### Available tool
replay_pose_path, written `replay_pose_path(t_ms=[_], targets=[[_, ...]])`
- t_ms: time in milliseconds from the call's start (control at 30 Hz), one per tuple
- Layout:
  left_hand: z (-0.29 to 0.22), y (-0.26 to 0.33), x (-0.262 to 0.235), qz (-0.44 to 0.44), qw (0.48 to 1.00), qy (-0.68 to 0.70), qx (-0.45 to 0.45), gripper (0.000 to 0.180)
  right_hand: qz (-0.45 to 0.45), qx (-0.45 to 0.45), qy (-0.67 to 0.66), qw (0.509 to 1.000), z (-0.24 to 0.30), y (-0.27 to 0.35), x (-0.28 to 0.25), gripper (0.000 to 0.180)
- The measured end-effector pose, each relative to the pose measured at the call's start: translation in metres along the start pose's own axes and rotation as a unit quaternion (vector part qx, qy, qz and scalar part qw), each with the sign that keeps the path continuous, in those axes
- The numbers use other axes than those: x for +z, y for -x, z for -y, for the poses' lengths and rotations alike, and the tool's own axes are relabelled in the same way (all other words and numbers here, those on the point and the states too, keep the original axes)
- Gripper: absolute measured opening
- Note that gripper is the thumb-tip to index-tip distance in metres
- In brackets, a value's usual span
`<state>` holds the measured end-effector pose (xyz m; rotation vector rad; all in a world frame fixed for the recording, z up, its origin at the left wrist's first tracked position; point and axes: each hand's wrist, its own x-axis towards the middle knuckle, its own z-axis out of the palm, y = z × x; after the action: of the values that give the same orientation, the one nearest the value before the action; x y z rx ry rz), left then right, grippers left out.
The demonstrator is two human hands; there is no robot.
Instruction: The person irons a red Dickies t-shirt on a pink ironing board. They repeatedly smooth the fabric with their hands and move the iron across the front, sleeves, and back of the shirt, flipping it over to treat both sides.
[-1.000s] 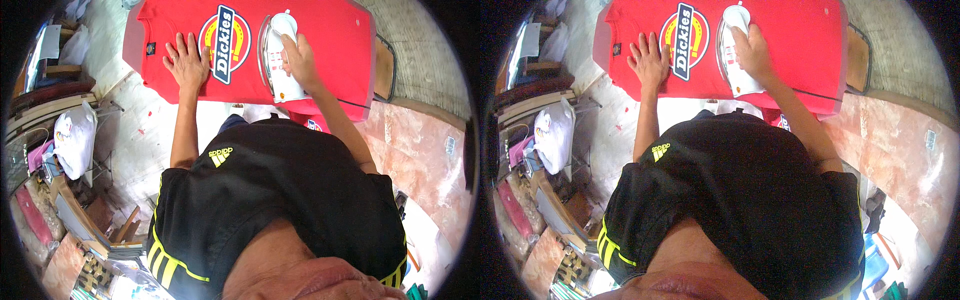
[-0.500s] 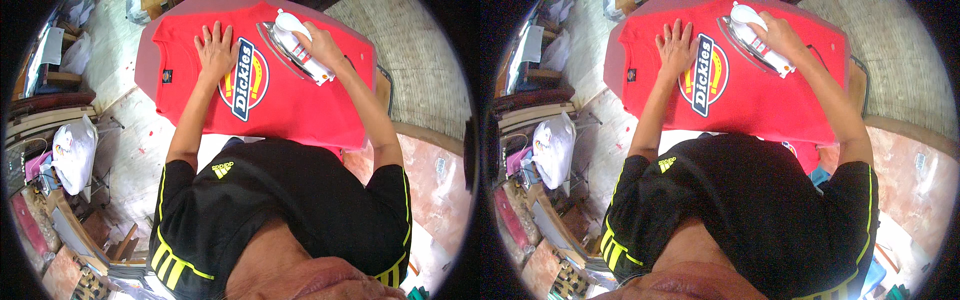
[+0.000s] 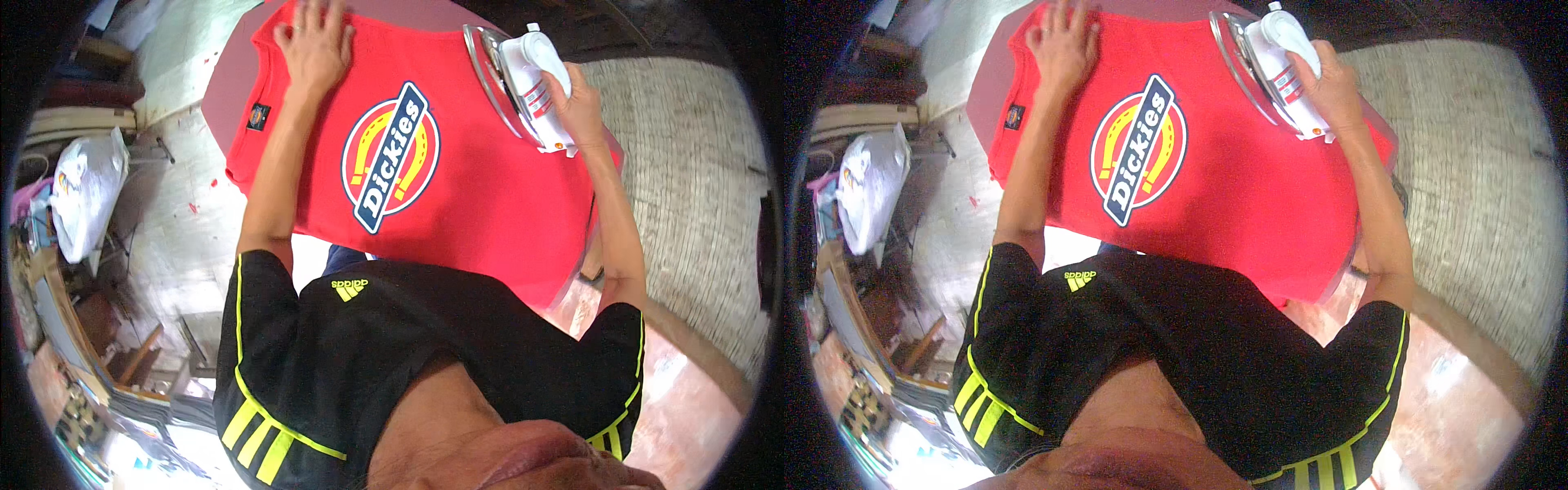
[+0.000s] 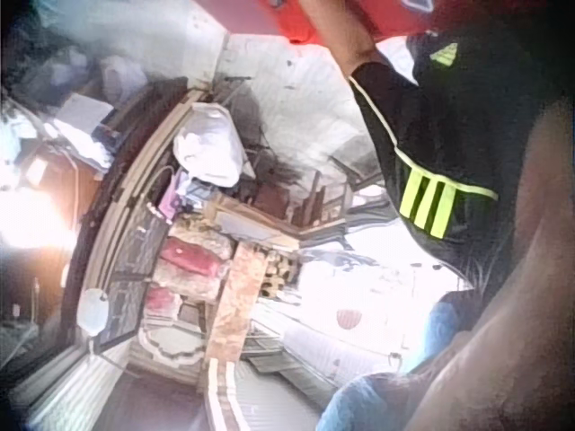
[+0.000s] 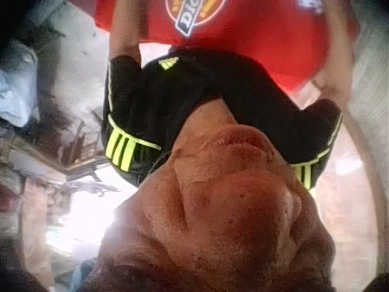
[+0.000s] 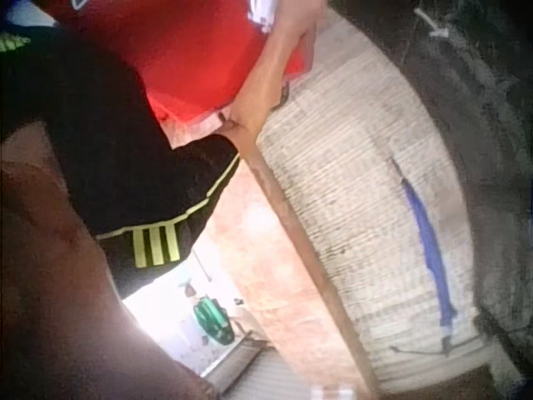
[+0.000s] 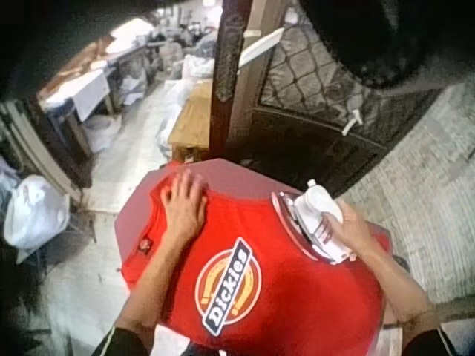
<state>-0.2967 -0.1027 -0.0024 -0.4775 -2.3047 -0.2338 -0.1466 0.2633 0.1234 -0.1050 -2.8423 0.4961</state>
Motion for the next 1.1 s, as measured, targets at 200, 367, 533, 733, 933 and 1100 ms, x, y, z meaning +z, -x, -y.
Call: replay_pose_path(t_ms=[200,367,533,733,933,1100], targets=[[0.053,-0.064,-0.034,0.295,0.931,0.06,-0.205,0.057,0.063,-0.142,0.001,0.988,-0.016,-0.051,0.006,0.034],[0.117,-0.053,0.02,0.25,0.852,0.399,-0.23,0.031,0.094,-0.258,0.025,0.961,-0.02,-0.087,0.013,0.035],[0.12,-0.037,0.039,0.113,0.914,0.306,-0.24,0.032,0.124,-0.328,0.017,0.936,0.014,-0.109,0.024,0.04],[0.112,-0.038,0.022,0.123,0.916,0.286,-0.252,0.037,0.114,-0.367,0.029,0.923,0.069,-0.129,0.061,0.036],[0.119,-0.035,0.025,0.132,0.912,0.311,-0.231,0.028,0.124,-0.322,0.015,0.938,0.165,-0.135,0.067,0.034],[0.118,-0.033,0.03,0.134,0.921,0.298,-0.212,0.024,0.115,-0.294,-0.016,0.949,0.191,-0.159,0.095,0.036]])
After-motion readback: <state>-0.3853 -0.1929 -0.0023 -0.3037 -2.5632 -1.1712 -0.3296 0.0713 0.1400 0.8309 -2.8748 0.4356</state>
